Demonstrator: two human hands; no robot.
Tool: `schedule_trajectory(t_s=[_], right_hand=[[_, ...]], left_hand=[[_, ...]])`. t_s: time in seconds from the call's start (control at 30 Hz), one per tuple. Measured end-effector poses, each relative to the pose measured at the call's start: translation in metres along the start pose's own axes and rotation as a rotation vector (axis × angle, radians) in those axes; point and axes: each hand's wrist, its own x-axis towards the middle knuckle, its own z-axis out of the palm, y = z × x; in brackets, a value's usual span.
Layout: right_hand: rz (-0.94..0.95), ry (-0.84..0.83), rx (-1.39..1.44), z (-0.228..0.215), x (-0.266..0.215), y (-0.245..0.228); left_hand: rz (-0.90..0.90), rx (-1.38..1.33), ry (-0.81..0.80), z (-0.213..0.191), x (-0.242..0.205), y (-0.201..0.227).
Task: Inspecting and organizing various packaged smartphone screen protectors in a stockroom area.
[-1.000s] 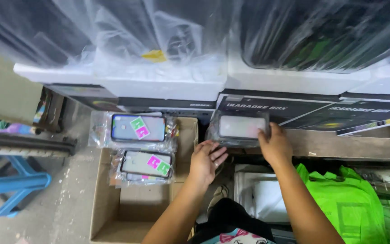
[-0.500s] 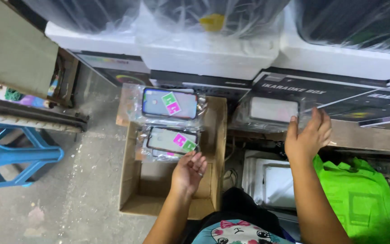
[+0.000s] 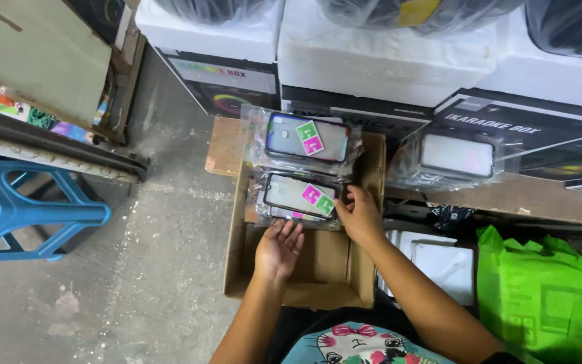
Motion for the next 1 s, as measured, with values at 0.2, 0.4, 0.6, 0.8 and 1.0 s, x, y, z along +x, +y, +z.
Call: schedule_trajectory(t_s=[0.2,0.4,0.6,0.8,1.0], right_hand=[[0.119,-0.082,-0.045,0.02,0.013,0.01],[0.085,0.019,-0.06,0.012,-0.005,-0.011],[0.012,0.062,-0.041,0.01,-0.013,-0.008],[0.183,-0.003,0.147,0.02,-0.009,0.012],[0.178,0.006,0.202,0.019,-0.009,0.012]], left_hand=[[-0.069,0.026,-0.033,-0.004,0.011,0.009],[0.027,0.075,0.004,0.013,-0.007,0.003],[-0.06,0.143,-0.045,0.023,-0.007,0.007],[-0.102,0.253,-0.061,0.023,0.012,0.007],[-0.038,0.278,-0.058,0.046,0.005,0.007]])
